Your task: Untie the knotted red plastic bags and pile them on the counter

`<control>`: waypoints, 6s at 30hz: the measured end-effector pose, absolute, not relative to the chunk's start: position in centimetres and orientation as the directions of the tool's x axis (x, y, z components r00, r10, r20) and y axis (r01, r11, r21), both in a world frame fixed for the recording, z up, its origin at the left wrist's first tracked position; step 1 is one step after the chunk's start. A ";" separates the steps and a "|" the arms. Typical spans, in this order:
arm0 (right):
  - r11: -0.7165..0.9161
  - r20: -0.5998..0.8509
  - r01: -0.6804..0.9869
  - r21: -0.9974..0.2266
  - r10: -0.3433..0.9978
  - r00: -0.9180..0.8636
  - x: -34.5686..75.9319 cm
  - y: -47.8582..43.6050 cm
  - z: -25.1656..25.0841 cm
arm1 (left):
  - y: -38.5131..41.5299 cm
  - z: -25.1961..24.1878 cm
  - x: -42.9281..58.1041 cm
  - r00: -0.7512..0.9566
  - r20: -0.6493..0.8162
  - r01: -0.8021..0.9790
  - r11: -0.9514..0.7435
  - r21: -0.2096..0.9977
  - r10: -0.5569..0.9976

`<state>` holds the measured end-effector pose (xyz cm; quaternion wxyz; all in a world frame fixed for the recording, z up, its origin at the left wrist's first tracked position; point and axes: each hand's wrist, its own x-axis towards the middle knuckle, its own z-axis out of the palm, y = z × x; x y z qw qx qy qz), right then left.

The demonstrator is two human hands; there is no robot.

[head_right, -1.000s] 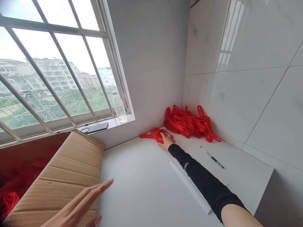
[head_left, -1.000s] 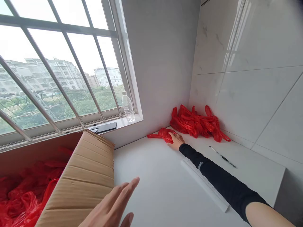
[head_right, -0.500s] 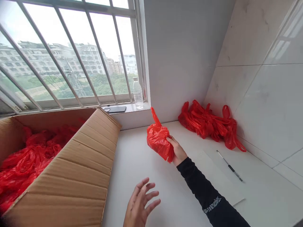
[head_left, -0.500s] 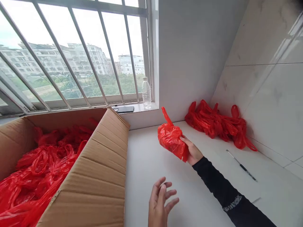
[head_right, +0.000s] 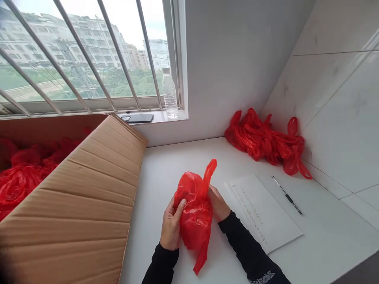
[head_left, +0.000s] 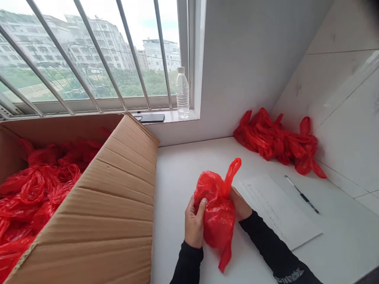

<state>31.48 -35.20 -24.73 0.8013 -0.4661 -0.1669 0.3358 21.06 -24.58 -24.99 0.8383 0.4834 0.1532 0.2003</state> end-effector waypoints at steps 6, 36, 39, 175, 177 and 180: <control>0.353 -0.082 -0.420 -0.836 0.676 0.733 32.1 -35.8 -24.7 | -24.9 -23.9 20.6 0.900 -0.062 -0.130 0.403 0.906 0.431; 0.140 -0.026 -0.162 -0.977 0.673 0.739 30.8 -35.9 -22.9 | -24.6 -23.8 21.0 0.795 -0.143 -0.132 0.398 0.908 0.590; 0.162 0.011 -0.125 -0.979 0.653 0.757 30.8 -36.0 -22.8 | -24.7 -23.8 21.0 0.780 -0.157 -0.139 0.412 0.900 0.606; 0.176 0.057 -0.084 -0.981 0.670 0.740 31.4 -36.1 -23.1 | -23.6 -24.8 21.0 0.862 -0.068 -0.200 0.460 0.865 0.503; 0.178 0.062 -0.074 -0.981 0.656 0.752 31.3 -36.0 -23.1 | -23.7 -24.9 21.0 0.854 -0.082 -0.187 0.449 0.873 0.514; 0.197 0.082 -0.059 -0.979 0.637 0.766 31.2 -36.0 -23.1 | -23.9 -25.2 21.1 0.869 -0.096 -0.138 0.425 0.894 0.485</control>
